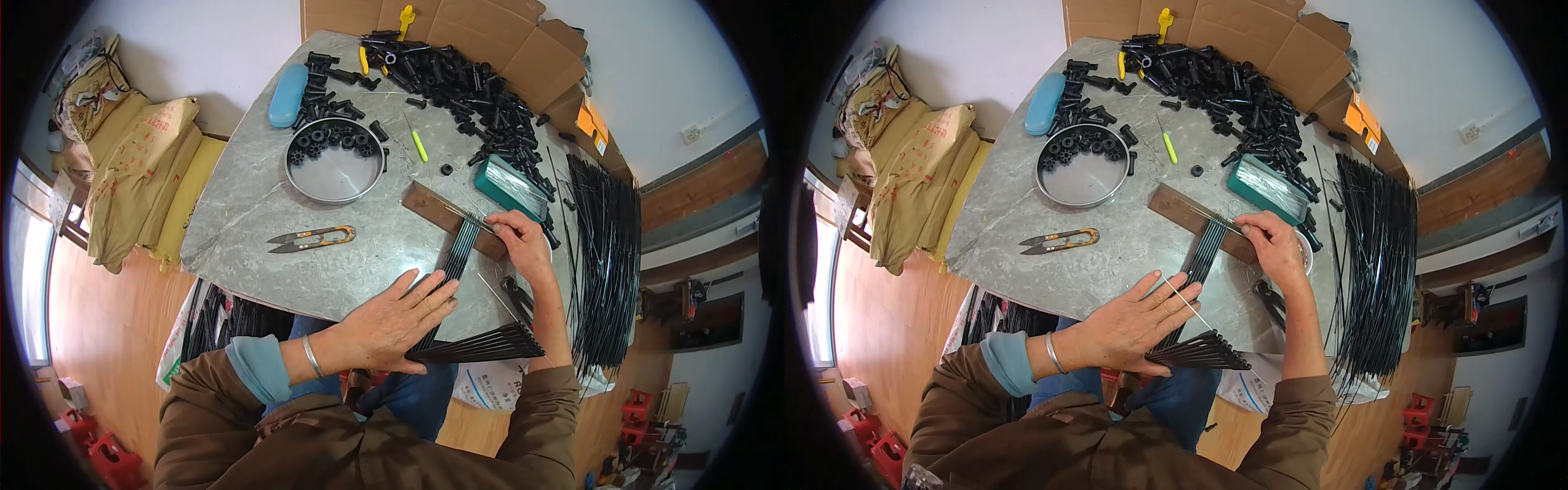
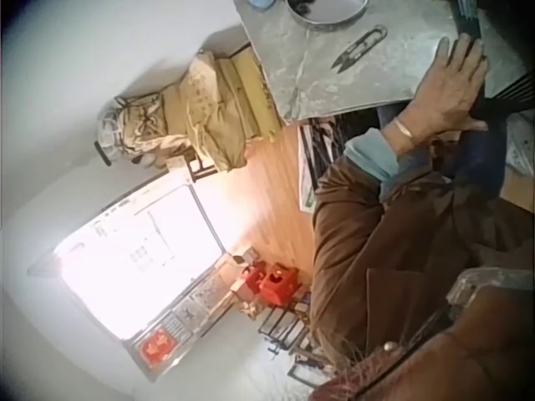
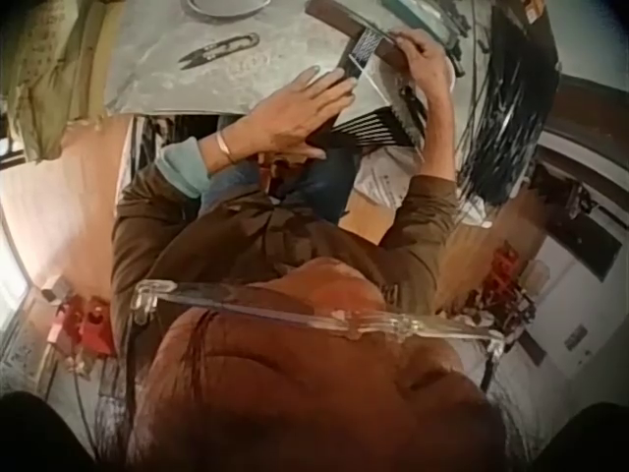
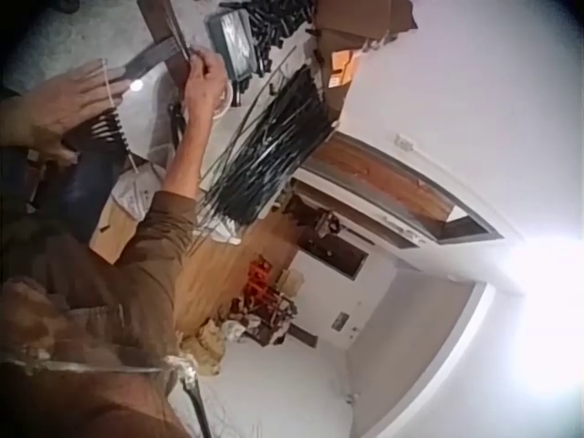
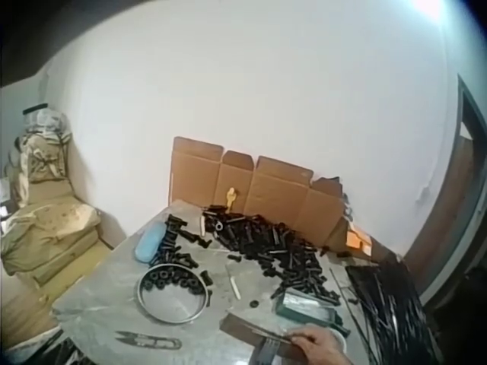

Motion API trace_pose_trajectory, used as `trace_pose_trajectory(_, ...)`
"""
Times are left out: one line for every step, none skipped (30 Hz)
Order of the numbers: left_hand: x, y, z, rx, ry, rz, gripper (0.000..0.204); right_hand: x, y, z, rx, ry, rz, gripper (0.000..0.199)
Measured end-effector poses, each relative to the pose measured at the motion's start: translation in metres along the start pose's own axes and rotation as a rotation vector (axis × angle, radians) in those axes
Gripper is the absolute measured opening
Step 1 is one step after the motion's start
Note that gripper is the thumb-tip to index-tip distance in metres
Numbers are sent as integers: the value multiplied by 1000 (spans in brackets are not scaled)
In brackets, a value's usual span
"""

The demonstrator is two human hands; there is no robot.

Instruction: Trimming and assembling small components onto black rods at a workbench.

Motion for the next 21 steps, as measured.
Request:
trace_pose_trajectory(0, 0, 0, 2, 3, 1, 97, 0, -1, 0, 1, -7, 14, 14)
trace_pose_trajectory(0, 0, 0, 0, 3, 0, 97, 0, -2, 0, 0, -16, 28, 14)
trace_pose_trajectory(2, 0, -1, 4, 4, 6, 97, 0, -2, 0, -2, -16, 28, 14)
trace_pose_trajectory(2, -1, -1, 9, 5, 12, 98, -1, -1, 0, -3, -6, 25, 14)
trace_pose_trajectory(2, 0, 0, 9, 5, 12, 98, -2, -1, 2, -2, 5, 22, 14)
trace_pose_trajectory(1, 0, 0, 9, 4, 8, 98, -2, -2, 2, -1, 5, 22, 14)
trace_pose_trajectory(0, 0, 0, 8, 3, 4, 98, -3, -3, 3, 4, 18, 25, 14)
trace_pose_trajectory(0, 0, 0, 10, 2, 4, 98, -3, -3, 4, 10, 33, 29, 13)
trace_pose_trajectory(1, 0, 0, 5, -4, 8, 98, -2, -3, 4, 11, 34, 29, 13)
trace_pose_trajectory(1, -1, 0, 0, -10, 12, 99, -1, -2, 2, 7, 24, 28, 14)
trace_pose_trajectory(1, -1, 0, -2, -10, 12, 99, 0, -1, 1, 1, 13, 27, 14)
trace_pose_trajectory(1, 0, 0, 2, -1, 10, 99, 0, -2, 1, 0, 13, 26, 14)
trace_pose_trajectory(0, 0, 0, 6, 9, 8, 98, 0, -4, 1, 8, 10, 39, 14)
trace_pose_trajectory(0, 0, 0, 5, 9, 8, 98, 0, -4, 1, 17, 8, 53, 14)
trace_pose_trajectory(1, 0, 0, 4, 7, 9, 98, 2, -5, 0, 17, 7, 53, 14)
trace_pose_trajectory(1, 0, 0, 3, 5, 10, 98, 4, -5, -1, 28, 18, 56, 13)
trace_pose_trajectory(1, 0, 0, 4, 5, 10, 98, 4, -5, -2, 40, 29, 60, 13)
trace_pose_trajectory(0, 0, 0, 1, 8, 10, 98, 5, -4, -3, 40, 29, 60, 13)
trace_pose_trajectory(0, 0, 0, -2, 11, 10, 98, 5, -3, -4, 21, 32, 58, 12)
trace_pose_trajectory(0, 0, 0, -1, 11, 9, 98, 6, -2, -4, 2, 35, 56, 12)
trace_pose_trajectory(0, 1, 0, 3, 12, 11, 98, 6, 2, -5, 3, 36, 57, 12)
Point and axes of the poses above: each hand's wrist, its own z-axis away from the middle knuckle, its own x-axis out of the palm, y = z × x, the point moved 4 cm from there along -z, towards the middle knuckle, and after that the axes turned 12 degrees about -y, right-handed, at the moved point
